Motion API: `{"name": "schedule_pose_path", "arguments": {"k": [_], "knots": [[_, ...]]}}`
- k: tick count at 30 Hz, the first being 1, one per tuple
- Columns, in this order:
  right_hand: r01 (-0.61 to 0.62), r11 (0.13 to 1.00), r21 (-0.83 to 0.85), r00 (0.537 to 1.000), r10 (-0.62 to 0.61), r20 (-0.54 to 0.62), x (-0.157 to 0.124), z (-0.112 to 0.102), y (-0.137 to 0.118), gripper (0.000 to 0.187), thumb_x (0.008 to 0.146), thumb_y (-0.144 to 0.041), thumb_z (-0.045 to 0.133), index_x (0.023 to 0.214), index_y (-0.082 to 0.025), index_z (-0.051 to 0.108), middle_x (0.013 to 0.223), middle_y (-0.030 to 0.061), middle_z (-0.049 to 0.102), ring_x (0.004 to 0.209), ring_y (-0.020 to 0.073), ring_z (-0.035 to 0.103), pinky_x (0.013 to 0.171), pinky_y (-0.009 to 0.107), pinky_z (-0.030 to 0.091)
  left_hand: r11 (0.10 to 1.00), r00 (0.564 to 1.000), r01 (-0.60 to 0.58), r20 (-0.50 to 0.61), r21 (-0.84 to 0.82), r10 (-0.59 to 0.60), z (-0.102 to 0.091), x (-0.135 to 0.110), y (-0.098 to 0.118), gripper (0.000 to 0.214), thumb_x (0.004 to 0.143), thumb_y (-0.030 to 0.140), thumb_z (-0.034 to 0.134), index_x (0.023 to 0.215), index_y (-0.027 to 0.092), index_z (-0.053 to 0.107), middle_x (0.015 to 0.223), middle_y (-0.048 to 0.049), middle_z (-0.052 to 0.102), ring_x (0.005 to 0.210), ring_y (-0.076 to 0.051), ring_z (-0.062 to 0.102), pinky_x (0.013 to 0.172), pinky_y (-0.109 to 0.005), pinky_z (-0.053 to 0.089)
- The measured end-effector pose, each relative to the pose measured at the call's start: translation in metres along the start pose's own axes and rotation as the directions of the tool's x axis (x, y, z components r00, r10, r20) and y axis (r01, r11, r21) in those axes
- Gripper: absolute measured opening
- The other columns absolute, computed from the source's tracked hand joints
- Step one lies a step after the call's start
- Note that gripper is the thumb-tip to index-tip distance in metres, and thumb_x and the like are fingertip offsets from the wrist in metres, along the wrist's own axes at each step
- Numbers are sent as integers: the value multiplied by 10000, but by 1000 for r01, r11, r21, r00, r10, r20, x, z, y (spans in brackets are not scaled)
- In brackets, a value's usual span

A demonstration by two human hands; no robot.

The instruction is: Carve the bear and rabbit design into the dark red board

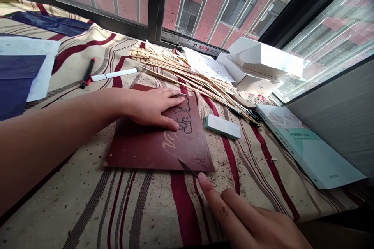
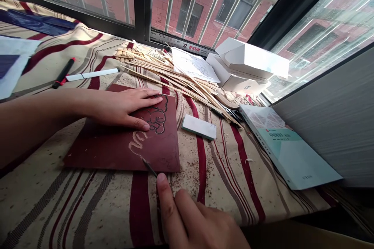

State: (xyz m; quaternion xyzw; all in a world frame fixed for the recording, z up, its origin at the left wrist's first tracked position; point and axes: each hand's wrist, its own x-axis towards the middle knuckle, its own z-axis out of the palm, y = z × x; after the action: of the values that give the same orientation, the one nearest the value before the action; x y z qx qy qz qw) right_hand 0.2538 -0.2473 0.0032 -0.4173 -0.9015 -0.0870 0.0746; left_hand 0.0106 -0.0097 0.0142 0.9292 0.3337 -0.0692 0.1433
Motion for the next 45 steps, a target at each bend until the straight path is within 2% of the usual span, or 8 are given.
{"name": "schedule_pose_path", "arguments": {"k": [5,13,21,24,29,35,40,45], "knots": [[70,997,40,997,-71,30,0,0,11,536,1111,-31,325,1598,3,547,930,51,776,625,109,724,519,218,536,1000,999,28,23,1,-28,-2,0,2,1072,990,769,571,1829,194,231,1909,-128,103,1769,-378,126,1433,-478,147],[80,996,41,997,-80,-3,0,2,20,491,1152,-57,292,1602,-19,486,932,30,757,649,116,704,541,259,509,1000,1000,17,15,15,-17,-1,0,1,1061,996,759,571,1826,189,236,1907,-134,101,1768,-379,131,1434,-495,147],[100,990,102,995,-99,-20,9,-3,25,541,1053,-10,352,1532,-30,602,906,35,760,596,141,677,498,285,490,996,993,89,75,27,-91,-7,-2,11,1052,1021,729,576,1838,201,175,1911,-127,21,1775,-395,64,1435,-505,137],[63,991,116,998,-61,-25,5,-6,27,537,1063,-4,382,1558,-67,579,894,20,755,605,134,669,533,267,494,996,993,81,86,42,-84,-6,-2,9,1060,1019,735,560,1840,198,157,1911,-134,22,1778,-374,63,1433,-515,142],[-71,962,264,982,114,-151,7,-8,36,590,1097,-31,410,1666,-173,474,1003,20,803,662,108,701,576,224,494,995,992,98,82,30,-100,-5,-3,7,1083,992,752,554,1840,202,164,1915,-106,15,1778,-375,61,1436,-527,130],[-75,929,363,993,101,-54,12,-2,52,502,1154,-118,456,1640,-239,494,1089,-10,831,832,98,790,734,192,560,996,992,83,93,35,-86,-6,-4,6,1083,997,786,517,1843,223,143,1916,-95,-10,1779,-375,42,1436,-536,118],[8,910,415,1000,1,-20,8,0,62,481,1119,-78,431,1516,-266,628,853,-45,712,670,104,669,601,205,474,998,996,54,76,19,-55,-2,-3,-1,1086,994,815,506,1842,235,152,1915,-93,-17,1778,-381,42,1436,-535,121],[-6,874,485,1000,8,-1,0,10,66,563,1121,-68,408,1606,-304,572,872,-35,676,677,116,619,598,227,426,999,997,43,57,17,-44,0,-2,-1,1078,995,810,511,1840,232,171,1912,-107,16,1774,-396,69,1429,-552,148]]}}
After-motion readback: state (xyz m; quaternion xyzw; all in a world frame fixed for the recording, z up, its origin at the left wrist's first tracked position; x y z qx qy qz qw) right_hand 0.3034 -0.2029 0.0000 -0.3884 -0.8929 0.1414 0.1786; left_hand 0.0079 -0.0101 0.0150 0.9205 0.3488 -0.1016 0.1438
